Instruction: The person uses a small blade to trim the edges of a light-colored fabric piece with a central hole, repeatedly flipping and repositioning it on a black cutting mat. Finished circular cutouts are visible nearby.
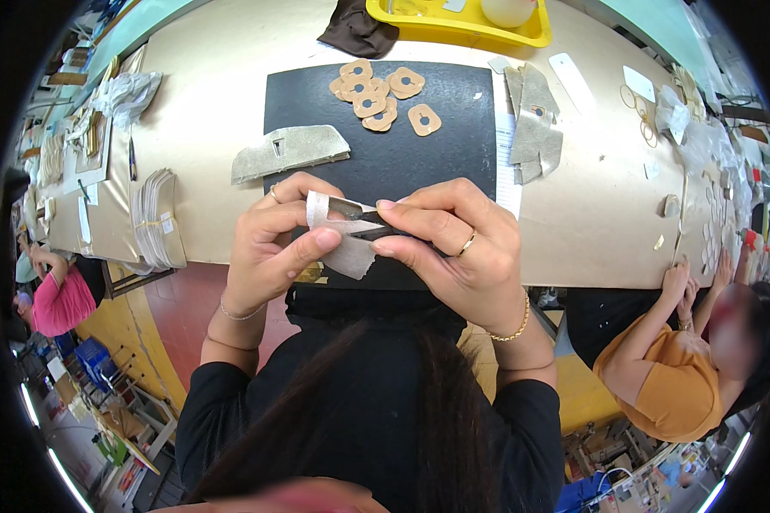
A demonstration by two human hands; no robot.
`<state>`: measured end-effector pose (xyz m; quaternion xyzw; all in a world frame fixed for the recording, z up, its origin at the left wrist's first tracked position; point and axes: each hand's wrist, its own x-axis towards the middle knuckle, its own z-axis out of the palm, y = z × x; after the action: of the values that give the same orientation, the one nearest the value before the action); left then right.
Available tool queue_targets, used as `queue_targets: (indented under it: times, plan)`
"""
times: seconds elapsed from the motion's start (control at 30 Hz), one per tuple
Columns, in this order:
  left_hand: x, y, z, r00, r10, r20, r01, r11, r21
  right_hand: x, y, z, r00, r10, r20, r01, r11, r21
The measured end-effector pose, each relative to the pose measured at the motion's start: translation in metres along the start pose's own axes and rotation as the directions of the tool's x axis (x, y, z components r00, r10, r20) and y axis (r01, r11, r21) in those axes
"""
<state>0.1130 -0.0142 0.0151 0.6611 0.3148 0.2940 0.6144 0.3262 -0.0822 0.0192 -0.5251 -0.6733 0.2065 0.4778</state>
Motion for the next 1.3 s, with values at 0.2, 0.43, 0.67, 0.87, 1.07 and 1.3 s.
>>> queue_targets:
  times: [0.2,0.43,0.67,0.87,1.07,1.3]
  plan:
    - [0.0008,0.0034,-0.0023,0.998,-0.014,0.057,0.014,1.0,0.01,0.0032,-0.0017,-0.006,0.995,-0.005,0.096,0.004,1.0,0.012]
    - [0.0013,0.0017,-0.0025,0.996,-0.061,0.065,0.066,0.994,-0.086,0.0039,-0.0013,-0.0067,0.994,-0.009,0.106,0.006,1.0,0.023]
    - [0.0023,0.0004,-0.0016,0.996,-0.059,0.064,0.065,0.993,-0.101,0.0068,0.0026,-0.0027,0.999,-0.02,0.033,0.018,0.998,0.059]
    - [0.0043,0.0001,-0.0018,0.996,-0.048,0.077,0.052,0.997,-0.052,0.008,0.0015,-0.0032,0.998,0.012,0.053,-0.018,0.994,0.103]
    - [0.0033,-0.0013,-0.0009,0.997,-0.031,0.076,0.034,0.999,-0.042,0.0083,0.0013,-0.0041,0.997,0.024,0.069,-0.03,0.997,0.078]
    - [0.0048,-0.0012,-0.0005,0.997,-0.017,0.081,0.019,1.0,-0.024,0.0062,0.0027,-0.0028,0.997,0.048,0.061,-0.053,0.995,0.089]
